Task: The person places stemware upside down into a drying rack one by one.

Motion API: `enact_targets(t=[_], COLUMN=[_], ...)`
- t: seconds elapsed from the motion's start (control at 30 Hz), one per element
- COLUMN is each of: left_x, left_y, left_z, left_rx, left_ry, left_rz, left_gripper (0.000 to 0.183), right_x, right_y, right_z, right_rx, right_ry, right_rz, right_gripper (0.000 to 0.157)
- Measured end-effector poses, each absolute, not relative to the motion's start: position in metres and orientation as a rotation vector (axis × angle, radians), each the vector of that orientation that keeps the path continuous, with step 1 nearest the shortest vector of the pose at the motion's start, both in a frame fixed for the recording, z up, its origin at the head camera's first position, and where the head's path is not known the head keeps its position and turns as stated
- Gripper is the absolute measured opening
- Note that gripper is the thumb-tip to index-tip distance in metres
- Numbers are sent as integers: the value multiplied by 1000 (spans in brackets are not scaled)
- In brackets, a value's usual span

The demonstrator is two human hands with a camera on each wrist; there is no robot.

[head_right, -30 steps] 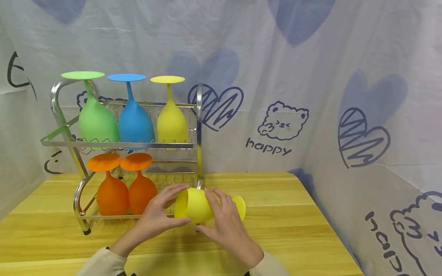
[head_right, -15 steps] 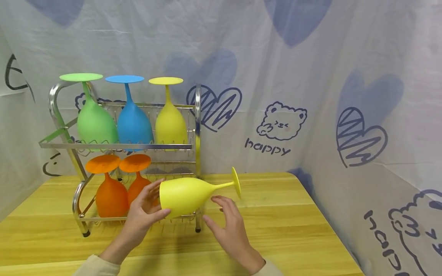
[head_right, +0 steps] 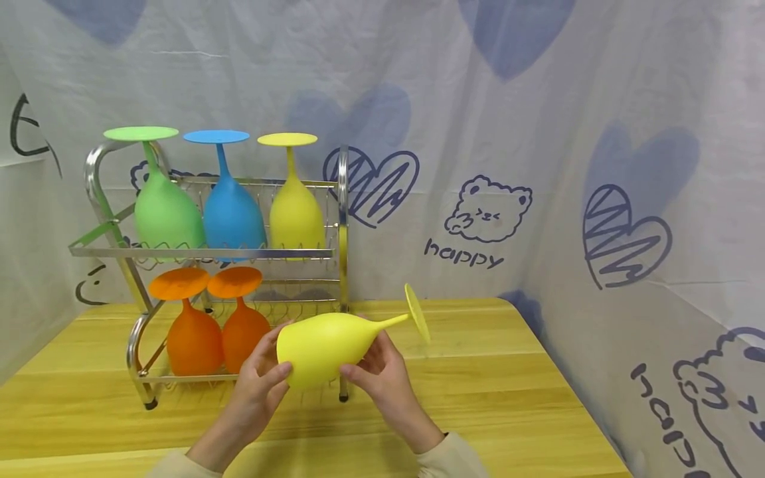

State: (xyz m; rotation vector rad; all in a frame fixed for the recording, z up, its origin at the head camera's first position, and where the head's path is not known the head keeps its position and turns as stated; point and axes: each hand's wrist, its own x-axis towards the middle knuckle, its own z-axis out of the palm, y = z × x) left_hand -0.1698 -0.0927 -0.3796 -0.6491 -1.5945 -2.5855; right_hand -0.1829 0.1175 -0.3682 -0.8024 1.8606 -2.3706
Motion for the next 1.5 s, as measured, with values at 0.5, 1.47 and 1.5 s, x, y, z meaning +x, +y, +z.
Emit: enact_targets(t=[0.5,1.47,1.5], left_x=[-169,-138,-142], left_y=[-95,-260,-269], left_z=[-380,-379,-380], left_rx=[-664,385,406], left_ry=[-1662,-2167,-2203], left_rz=[-2498,-1407,-1428], left_gripper=[75,52,55], right_x=[-183,-203,-205], right_y=[113,81,80], right_z=[-363,-354,-354], right_rx=[-798,-930,-948], right_ry=[1908,2754,2748], right_rz=[-2375,-1891,-1890], right_gripper=[71,63,65])
